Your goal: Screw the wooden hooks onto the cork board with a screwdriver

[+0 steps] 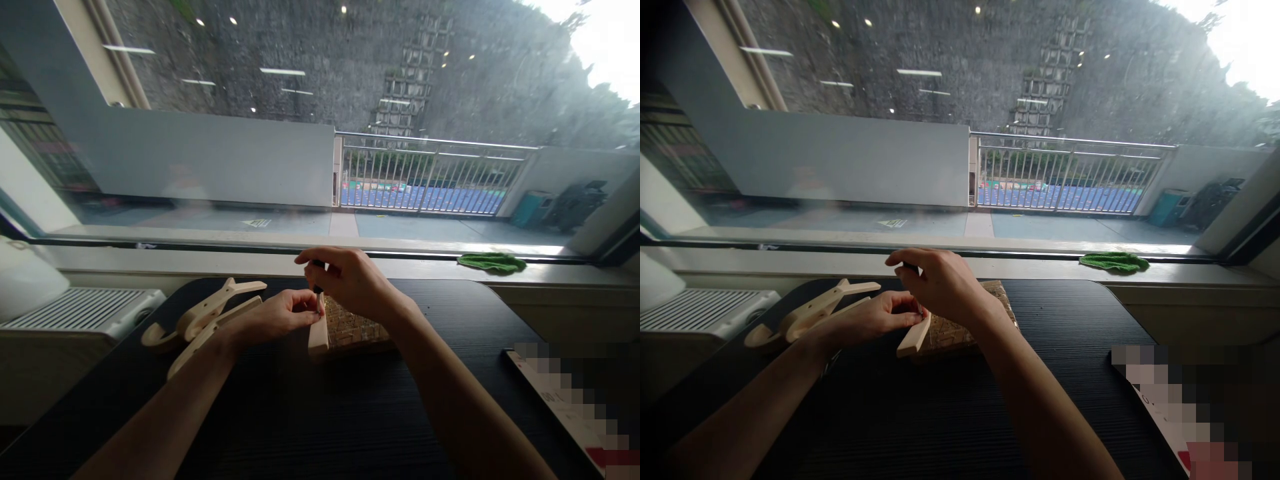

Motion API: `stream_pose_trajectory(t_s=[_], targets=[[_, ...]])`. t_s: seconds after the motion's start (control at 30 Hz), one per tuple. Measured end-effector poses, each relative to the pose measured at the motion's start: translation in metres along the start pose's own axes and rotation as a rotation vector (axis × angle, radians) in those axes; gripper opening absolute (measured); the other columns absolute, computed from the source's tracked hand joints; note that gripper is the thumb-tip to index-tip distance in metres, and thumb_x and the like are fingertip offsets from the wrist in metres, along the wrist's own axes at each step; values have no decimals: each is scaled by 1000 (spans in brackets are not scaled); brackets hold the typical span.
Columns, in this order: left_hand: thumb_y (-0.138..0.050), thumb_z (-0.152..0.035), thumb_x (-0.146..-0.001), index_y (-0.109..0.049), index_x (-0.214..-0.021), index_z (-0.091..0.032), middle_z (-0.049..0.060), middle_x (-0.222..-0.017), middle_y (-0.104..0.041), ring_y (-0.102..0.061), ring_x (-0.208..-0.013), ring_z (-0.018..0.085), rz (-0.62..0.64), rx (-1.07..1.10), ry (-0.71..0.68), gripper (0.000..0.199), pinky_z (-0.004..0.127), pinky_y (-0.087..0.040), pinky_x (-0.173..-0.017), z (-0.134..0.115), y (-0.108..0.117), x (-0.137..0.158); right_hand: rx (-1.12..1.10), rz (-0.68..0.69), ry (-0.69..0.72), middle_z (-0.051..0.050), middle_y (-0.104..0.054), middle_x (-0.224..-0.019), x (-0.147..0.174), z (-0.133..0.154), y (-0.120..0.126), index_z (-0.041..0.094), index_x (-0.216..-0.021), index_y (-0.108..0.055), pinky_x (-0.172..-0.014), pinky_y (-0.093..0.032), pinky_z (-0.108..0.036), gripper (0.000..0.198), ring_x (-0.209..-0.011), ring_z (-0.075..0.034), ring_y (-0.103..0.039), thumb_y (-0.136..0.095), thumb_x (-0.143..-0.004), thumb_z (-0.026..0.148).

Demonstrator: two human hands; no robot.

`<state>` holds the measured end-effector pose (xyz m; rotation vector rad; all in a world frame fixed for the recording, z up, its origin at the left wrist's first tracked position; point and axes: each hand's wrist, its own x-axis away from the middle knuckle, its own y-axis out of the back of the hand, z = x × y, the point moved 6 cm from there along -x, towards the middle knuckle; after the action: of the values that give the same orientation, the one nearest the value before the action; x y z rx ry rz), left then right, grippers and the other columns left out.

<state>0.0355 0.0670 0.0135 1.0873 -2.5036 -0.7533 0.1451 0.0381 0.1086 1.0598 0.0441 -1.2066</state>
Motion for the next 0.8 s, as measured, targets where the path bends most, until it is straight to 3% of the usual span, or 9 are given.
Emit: stream_pose_trajectory(t_s=[0.4, 0.8], targets=[[-50, -39, -78, -58, -87, -20, 1, -84, -60, -55, -81, 18, -1, 6, 9, 23, 27, -42, -72, -3, 0, 1, 0, 96, 7, -2, -62, -83, 1, -3, -3, 23, -122, -50, -59, -36, -24, 40, -61, -8, -49, -36, -85, 16], [-50, -39, -79, -57, -87, -19, 1, -83, -58, -53, -79, 17, 4, 24, -23, 22, 27, -41, -72, -4, -2, 0, -11, 19, -31, -1, -60, -83, 1, -6, 5, 20, -103, -54, -60, -34, -23, 21, -64, -8, -47, -50, -82, 25]])
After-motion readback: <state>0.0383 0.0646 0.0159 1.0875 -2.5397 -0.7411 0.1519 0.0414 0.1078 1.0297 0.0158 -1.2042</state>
